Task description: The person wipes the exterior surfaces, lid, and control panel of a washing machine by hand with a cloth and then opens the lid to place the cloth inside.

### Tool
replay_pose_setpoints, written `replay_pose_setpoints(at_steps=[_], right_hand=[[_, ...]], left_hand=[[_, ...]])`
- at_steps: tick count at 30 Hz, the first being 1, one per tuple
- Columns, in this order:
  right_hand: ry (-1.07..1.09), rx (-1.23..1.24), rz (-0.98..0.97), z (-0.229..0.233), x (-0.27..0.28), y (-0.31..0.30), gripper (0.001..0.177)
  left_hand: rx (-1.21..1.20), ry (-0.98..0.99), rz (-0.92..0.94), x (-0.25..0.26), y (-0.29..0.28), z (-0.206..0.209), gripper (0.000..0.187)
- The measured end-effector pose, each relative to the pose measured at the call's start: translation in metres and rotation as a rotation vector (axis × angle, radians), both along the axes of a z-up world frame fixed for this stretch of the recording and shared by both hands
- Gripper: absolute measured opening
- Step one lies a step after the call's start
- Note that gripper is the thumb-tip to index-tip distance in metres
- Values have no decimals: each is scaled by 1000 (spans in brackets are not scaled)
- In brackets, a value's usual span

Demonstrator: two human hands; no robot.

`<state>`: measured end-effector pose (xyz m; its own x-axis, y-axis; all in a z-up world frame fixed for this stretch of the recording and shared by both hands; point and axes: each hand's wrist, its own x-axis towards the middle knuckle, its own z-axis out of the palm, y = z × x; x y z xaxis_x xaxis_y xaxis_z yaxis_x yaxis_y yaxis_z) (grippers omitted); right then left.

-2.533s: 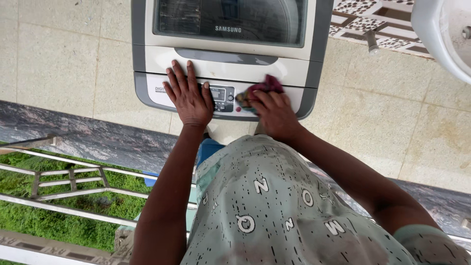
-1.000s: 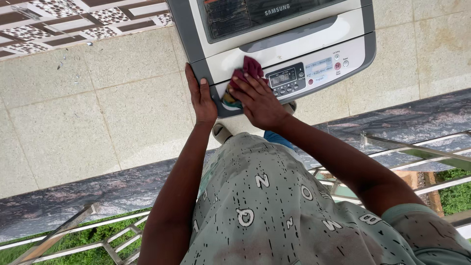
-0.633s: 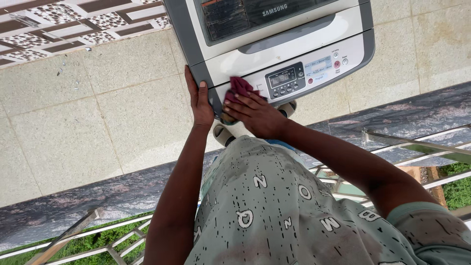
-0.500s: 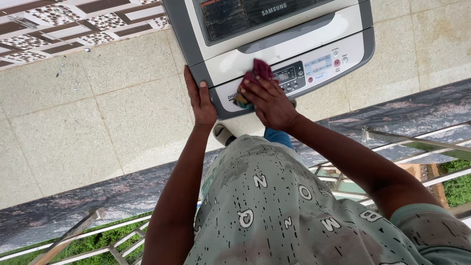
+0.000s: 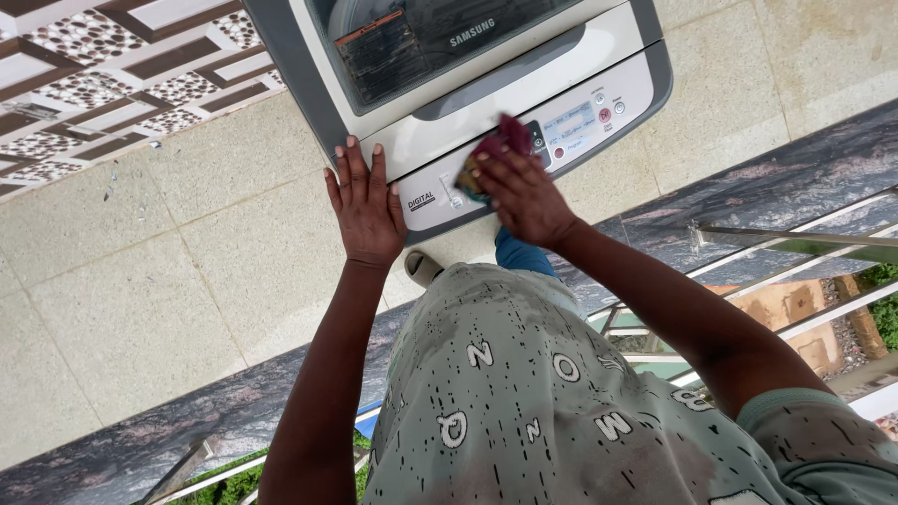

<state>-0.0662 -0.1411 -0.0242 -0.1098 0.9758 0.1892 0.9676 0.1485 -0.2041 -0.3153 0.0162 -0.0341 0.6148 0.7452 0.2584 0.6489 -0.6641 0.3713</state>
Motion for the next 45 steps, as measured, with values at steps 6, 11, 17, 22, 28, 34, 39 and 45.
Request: replay_pose_setpoints(at_steps=[6, 11, 17, 22, 28, 34, 39, 45], right_hand=[[151, 193, -470, 15, 20, 26, 63], [196, 186, -370, 8, -16, 13, 49], [295, 141, -266, 2, 60, -26, 26], [145, 95, -576, 15, 106, 10, 51], [255, -47, -135, 18, 89, 3, 53], [123, 26, -261, 29, 175, -10, 55], [172, 32, -467, 29, 187, 43, 60], [261, -58, -148, 42, 224, 4, 59]], left_hand=[[-9, 213, -224, 9, 3, 9, 60], [7, 182, -152, 38, -16, 20, 65], [-50, 50, -309, 101, -38, 27, 74], [30, 144, -321, 123, -46, 27, 74], [-32, 82, -241, 152, -51, 17, 72], [71, 209, -323, 191, -40, 20, 75], [93, 153, -208, 214, -49, 24, 62], [225, 136, -82, 235, -53, 24, 62]])
